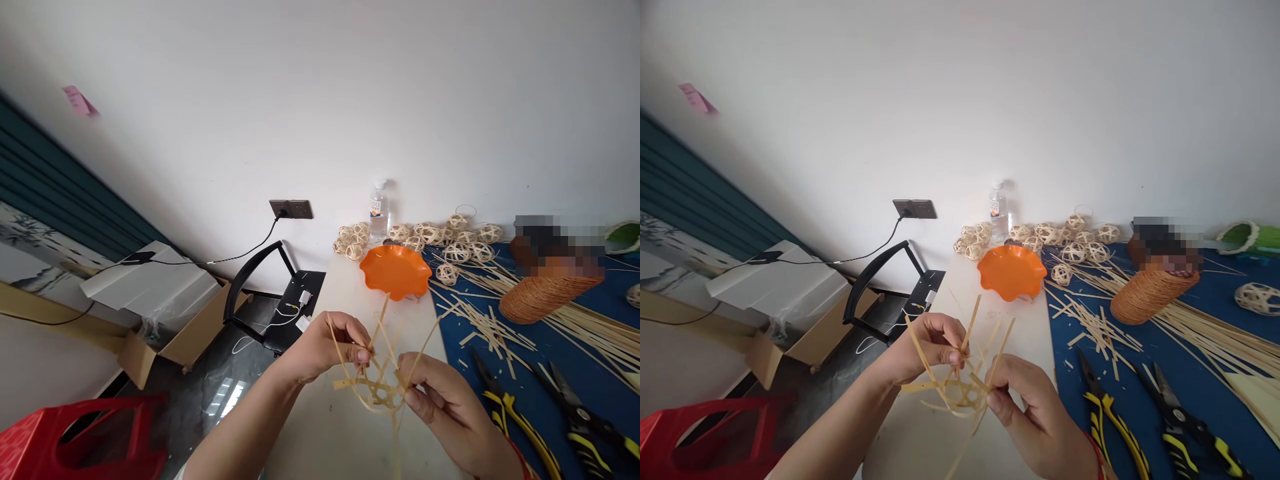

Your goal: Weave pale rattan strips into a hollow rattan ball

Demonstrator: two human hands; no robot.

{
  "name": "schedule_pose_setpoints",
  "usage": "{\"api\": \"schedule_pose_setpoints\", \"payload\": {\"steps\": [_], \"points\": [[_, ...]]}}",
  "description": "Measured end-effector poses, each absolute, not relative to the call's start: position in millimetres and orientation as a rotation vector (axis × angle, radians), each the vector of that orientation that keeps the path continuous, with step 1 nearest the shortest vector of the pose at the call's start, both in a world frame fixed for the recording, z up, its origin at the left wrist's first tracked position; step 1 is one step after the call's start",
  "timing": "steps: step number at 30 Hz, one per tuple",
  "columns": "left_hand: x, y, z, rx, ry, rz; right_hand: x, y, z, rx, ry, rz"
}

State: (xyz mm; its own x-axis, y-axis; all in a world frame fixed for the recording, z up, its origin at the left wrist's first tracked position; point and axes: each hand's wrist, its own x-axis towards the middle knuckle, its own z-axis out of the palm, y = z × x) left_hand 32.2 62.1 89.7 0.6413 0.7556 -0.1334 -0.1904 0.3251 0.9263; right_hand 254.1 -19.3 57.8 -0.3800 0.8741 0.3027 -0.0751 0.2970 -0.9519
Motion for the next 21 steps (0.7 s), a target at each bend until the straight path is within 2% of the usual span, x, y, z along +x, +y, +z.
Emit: {"api": "schedule_pose_setpoints", "payload": {"steps": [12, 21], "points": [[37, 71, 77, 0.927, 0.583, 0.615, 253, -20, 57, -0.637, -1.479, 1.48], [57, 75, 83, 0.851, 0.486, 0.429, 253, -19, 57, -0.59, -1.439, 1.604]]}}
